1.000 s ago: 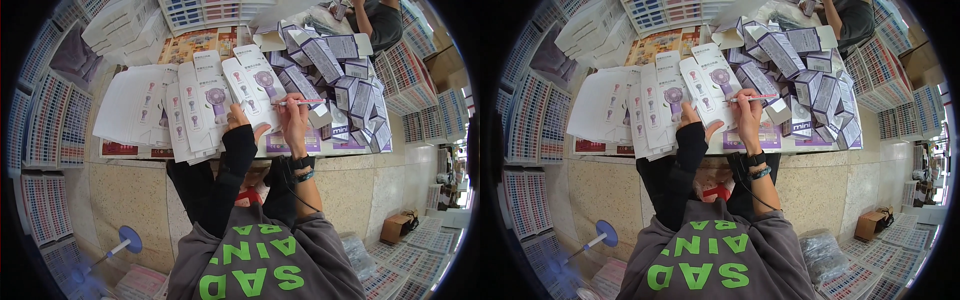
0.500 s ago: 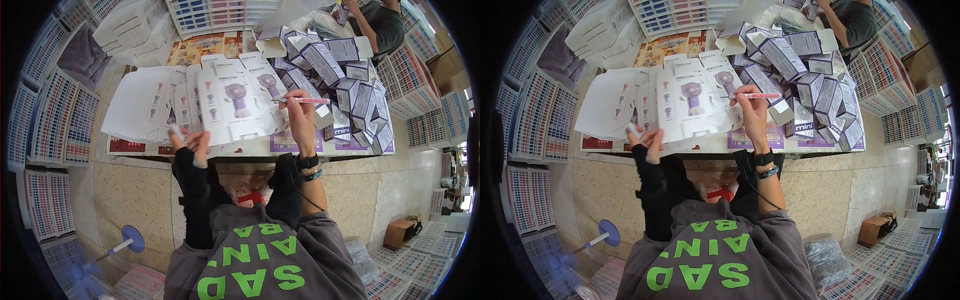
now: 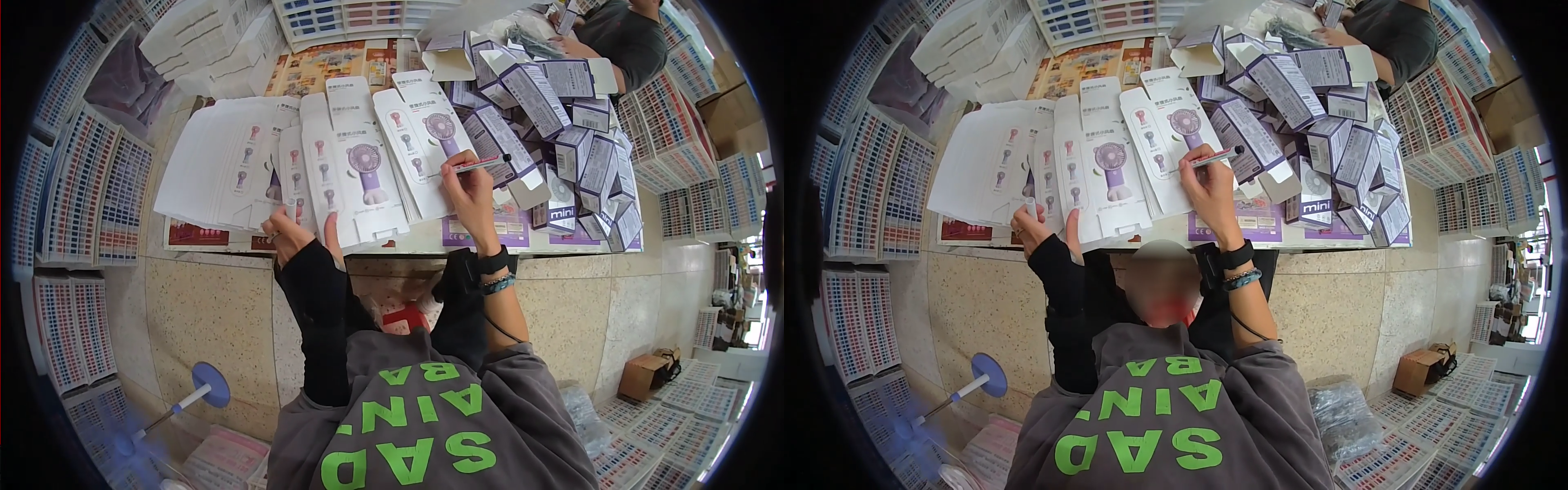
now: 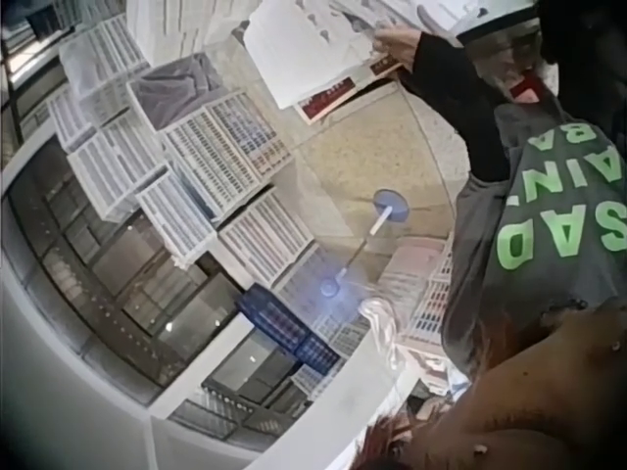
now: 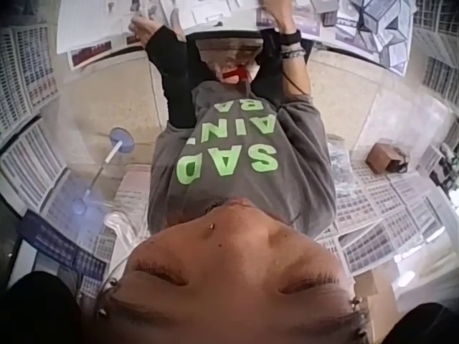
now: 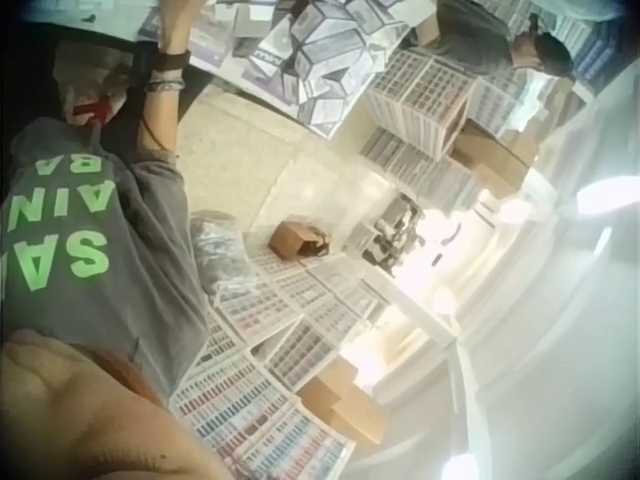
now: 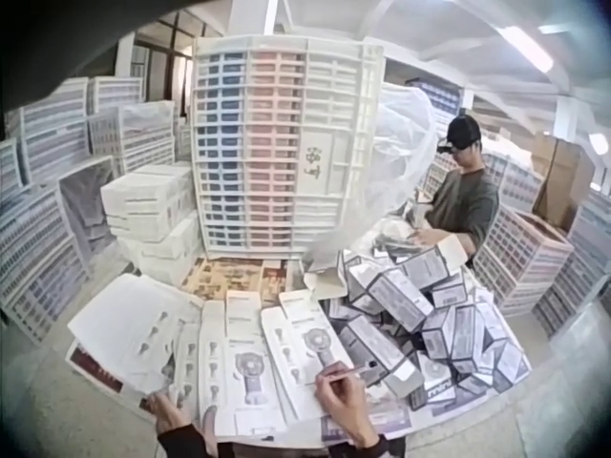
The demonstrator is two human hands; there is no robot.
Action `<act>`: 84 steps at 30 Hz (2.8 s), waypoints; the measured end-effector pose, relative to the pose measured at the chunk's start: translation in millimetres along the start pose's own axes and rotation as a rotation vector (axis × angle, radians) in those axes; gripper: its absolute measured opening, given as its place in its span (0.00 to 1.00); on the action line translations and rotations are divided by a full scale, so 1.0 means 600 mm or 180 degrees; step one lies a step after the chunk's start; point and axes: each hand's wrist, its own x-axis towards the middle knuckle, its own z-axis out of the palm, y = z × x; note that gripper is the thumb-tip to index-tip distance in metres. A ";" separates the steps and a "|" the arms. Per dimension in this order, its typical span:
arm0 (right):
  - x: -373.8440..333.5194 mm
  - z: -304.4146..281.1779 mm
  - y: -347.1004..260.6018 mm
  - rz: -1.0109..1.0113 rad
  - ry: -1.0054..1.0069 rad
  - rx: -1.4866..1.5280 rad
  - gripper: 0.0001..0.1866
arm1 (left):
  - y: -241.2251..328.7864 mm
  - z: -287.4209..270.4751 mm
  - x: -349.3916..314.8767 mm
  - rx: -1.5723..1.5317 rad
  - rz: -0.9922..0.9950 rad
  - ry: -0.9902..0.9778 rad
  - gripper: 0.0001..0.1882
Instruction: The person folds a small cardboard box by hand and then uses a marker to mark a series of flat cardboard fan boxes one at a time, moving each to a new stack.
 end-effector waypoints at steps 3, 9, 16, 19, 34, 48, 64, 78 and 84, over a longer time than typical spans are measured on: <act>0.002 0.005 -0.013 -0.0202 -0.0008 -0.0342 0.04 | 0.003 0.013 -0.001 -0.0070 0.0164 0.0120 0.35; 0.002 -0.007 -0.003 0.0010 0.0278 0.0735 0.04 | 0.068 0.101 -0.015 -0.1515 0.0162 -0.1442 0.32; 0.011 -0.030 -0.019 0.0140 0.0486 0.2771 0.07 | 0.066 0.176 -0.010 -0.1524 0.0545 -0.1052 0.38; 0.009 -0.037 -0.037 -0.0018 0.0431 0.2824 0.07 | 0.090 0.120 0.007 -0.2529 -0.0694 -0.1793 0.31; 0.009 -0.015 -0.018 -0.0002 -0.0148 0.0057 0.04 | -0.109 -0.010 0.018 0.0209 -0.0435 -0.0364 0.38; -0.001 -0.011 -0.009 -0.0157 0.0007 0.0068 0.03 | 0.079 0.147 -0.026 -0.0801 0.0540 -0.1109 0.35; 0.007 -0.032 -0.051 0.0198 -0.0046 0.0718 0.06 | -0.031 -0.016 0.018 -0.2104 -0.0841 -0.0670 0.32; -0.006 0.006 -0.013 -0.0105 0.0152 -0.0059 0.05 | -0.050 -0.018 0.007 0.0629 0.0361 0.0418 0.33; -0.009 0.000 -0.018 -0.0191 -0.0079 -0.0506 0.04 | 0.024 0.016 -0.023 -0.0806 -0.0186 -0.0989 0.30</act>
